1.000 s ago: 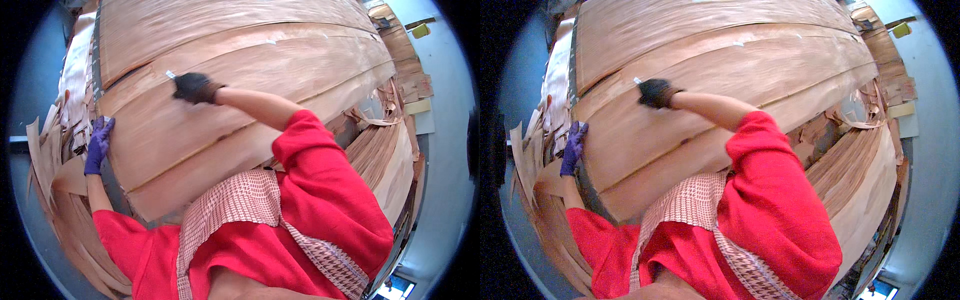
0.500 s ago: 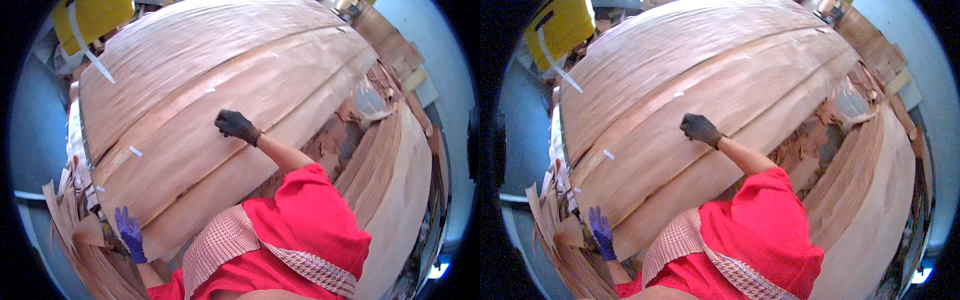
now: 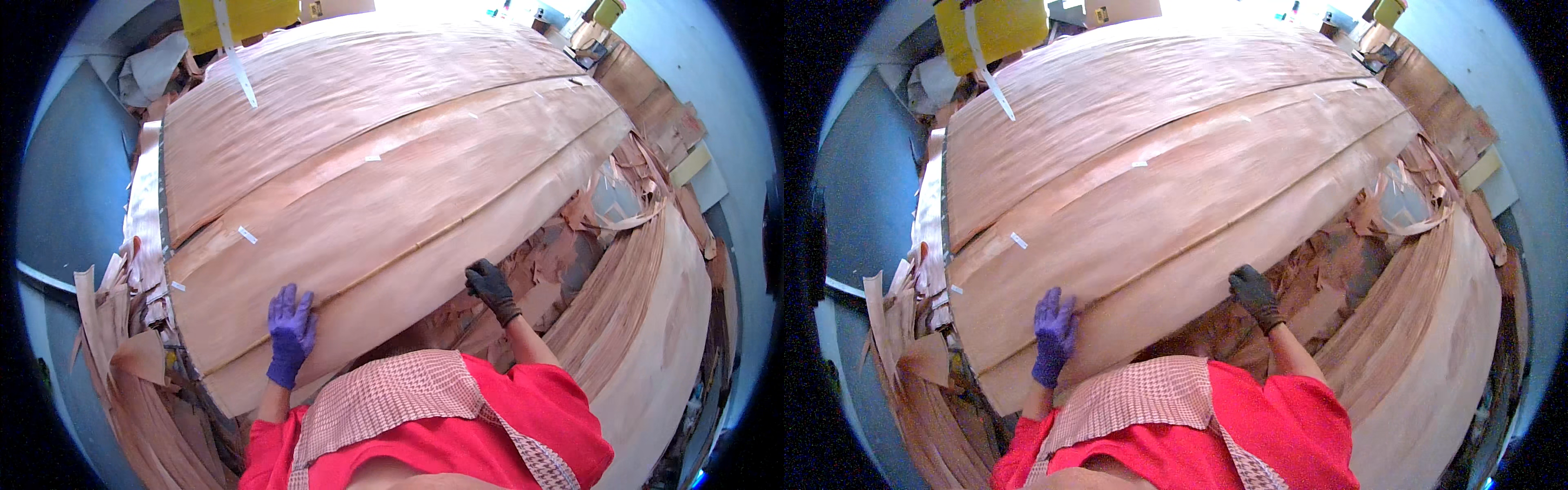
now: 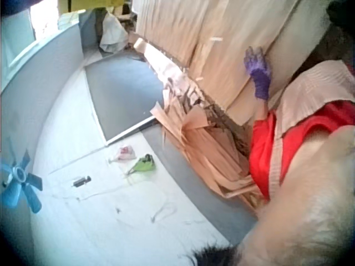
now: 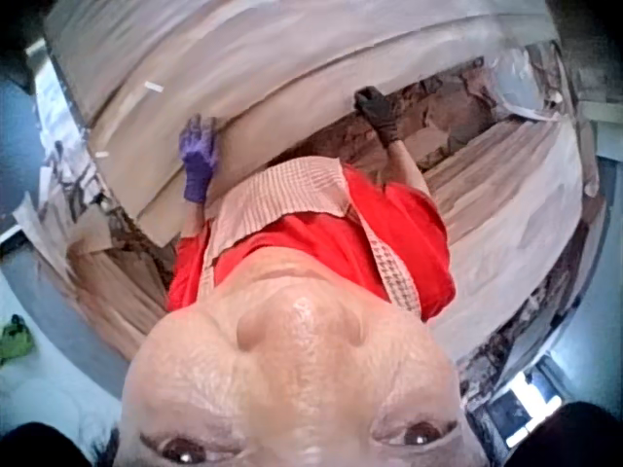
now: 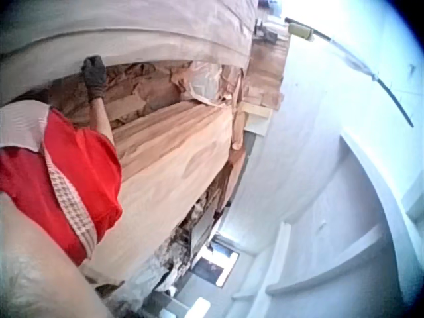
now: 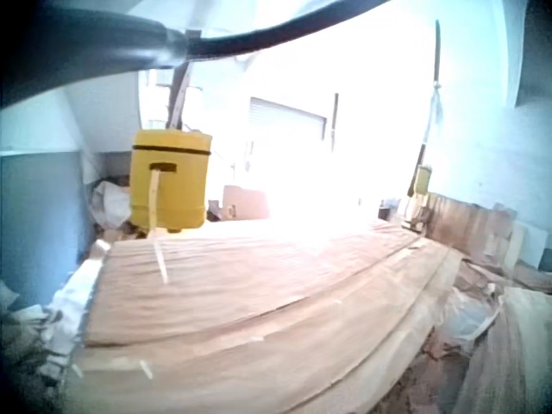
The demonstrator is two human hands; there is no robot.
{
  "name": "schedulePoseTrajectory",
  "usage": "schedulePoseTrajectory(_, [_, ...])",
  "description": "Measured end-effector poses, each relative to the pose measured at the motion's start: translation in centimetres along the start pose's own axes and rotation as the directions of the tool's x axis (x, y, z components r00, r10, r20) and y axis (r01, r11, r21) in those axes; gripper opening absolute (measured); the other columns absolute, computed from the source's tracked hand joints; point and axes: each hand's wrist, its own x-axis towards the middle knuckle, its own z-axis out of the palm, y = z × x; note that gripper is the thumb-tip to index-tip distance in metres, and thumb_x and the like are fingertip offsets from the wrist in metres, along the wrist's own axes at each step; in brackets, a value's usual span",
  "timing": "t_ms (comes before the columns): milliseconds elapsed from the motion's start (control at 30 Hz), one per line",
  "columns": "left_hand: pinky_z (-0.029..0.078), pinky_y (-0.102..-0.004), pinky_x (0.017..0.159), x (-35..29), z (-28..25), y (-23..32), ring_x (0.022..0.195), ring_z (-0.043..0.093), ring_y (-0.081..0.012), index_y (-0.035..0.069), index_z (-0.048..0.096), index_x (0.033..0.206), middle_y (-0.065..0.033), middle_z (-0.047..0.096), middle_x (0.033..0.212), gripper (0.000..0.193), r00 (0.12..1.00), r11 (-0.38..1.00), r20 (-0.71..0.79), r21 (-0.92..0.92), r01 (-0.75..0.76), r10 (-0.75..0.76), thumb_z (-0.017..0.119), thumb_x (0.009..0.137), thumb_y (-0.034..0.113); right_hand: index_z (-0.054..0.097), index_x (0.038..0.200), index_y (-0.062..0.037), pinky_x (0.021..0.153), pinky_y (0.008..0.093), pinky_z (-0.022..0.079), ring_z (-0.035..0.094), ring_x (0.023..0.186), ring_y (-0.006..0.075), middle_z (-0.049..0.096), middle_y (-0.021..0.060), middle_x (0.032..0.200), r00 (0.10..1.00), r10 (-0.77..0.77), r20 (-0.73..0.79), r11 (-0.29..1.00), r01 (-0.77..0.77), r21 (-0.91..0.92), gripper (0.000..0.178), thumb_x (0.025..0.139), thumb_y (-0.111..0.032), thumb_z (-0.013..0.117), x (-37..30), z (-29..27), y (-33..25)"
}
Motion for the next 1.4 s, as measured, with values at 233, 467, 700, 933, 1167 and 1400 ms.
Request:
schedulePoseTrajectory(233, [0.026,-0.0499,0.096,5.8,1.9,7.8,0.115,0.037,-0.0365,0.011,0.051,0.114,-0.0201,0.039,0.124,0.042,0.966,0.967,0.084,-0.097,-0.237,0.245,0.056,0.073,0.016,0.053,0.081,-0.0016,0.049,0.03,0.044,0.056,0.054,0.0176,0.057,0.0096,0.065,0.959,0.202,-0.197,0.978,-0.187,0.094,0.021,0.079,-0.022,0.052,-7.6,-5.8,13.0])
schedulePoseTrajectory(467, [0.027,-0.0453,0.096,11.3,9.2,16.2,0.115,0.038,-0.035,0.01,0.048,0.117,-0.0196,0.039,0.125,0.043,0.905,0.924,0.186,-0.053,-0.379,0.382,0.055,0.074,0.015,0.053,0.078,-0.0029,0.056,0.036,0.041,0.053,0.057,0.0227,0.054,0.0127,0.064,0.949,0.262,-0.176,0.961,-0.274,-0.045,0.021,0.081,-0.023,0.046,-12.0,-12.8,19.5])
schedulePoseTrajectory(700, [0.027,-0.0439,0.097,17.9,16.1,25.9,0.117,0.037,-0.0332,0.01,0.046,0.119,-0.0178,0.039,0.127,0.043,0.867,0.869,0.068,-0.006,-0.494,0.493,0.053,0.078,0.017,0.053,0.077,-0.0013,0.051,0.0321,0.042,0.054,0.054,0.0176,0.055,0.01,0.061,0.816,0.536,-0.218,0.817,-0.436,0.377,0.023,0.078,-0.024,0.051,-14.7,-21.1,27.5])
schedulePoseTrajectory(933, [0.019,-0.0476,0.1,17.6,19.7,25.4,0.122,0.031,-0.0319,0.011,0.048,0.118,-0.0155,0.037,0.13,0.039,0.858,0.804,0.202,0.3,-0.514,0.473,0.046,0.082,0.022,0.052,0.071,-0.0026,0.051,0.0332,0.042,0.051,0.052,0.0176,0.052,0.01,0.058,0.888,0.419,-0.189,0.878,-0.343,0.334,0.019,0.08,-0.019,0.047,-9.8,-27.0,29.9])
schedulePoseTrajectory(1167, [0.018,-0.052,0.1,18.2,19.7,26.8,0.121,0.031,-0.0363,0.009,0.049,0.116,-0.018,0.038,0.128,0.039,0.874,0.847,0.252,0.243,-0.474,0.417,0.048,0.079,0.022,0.054,0.09,-0.0016,0.05,0.0248,0.045,0.054,0.056,0.0122,0.056,0.0054,0.07,0.924,0.347,-0.16,0.904,-0.284,0.321,0.02,0.082,-0.019,0.053,2.6,-33.1,31.5])
schedulePoseTrajectory(1400, [0.021,-0.0546,0.098,17.3,19.4,26.6,0.117,0.036,-0.0377,0.009,0.05,0.111,-0.0192,0.041,0.123,0.036,0.881,0.867,0.321,0.248,-0.432,0.347,0.05,0.077,0.022,0.054,0.092,-0.0028,0.048,0.0228,0.042,0.054,0.054,0.011,0.056,0.0036,0.068,0.962,0.245,-0.117,0.944,-0.21,0.254,0.02,0.082,-0.021,0.053,14.8,-42.1,26.7])
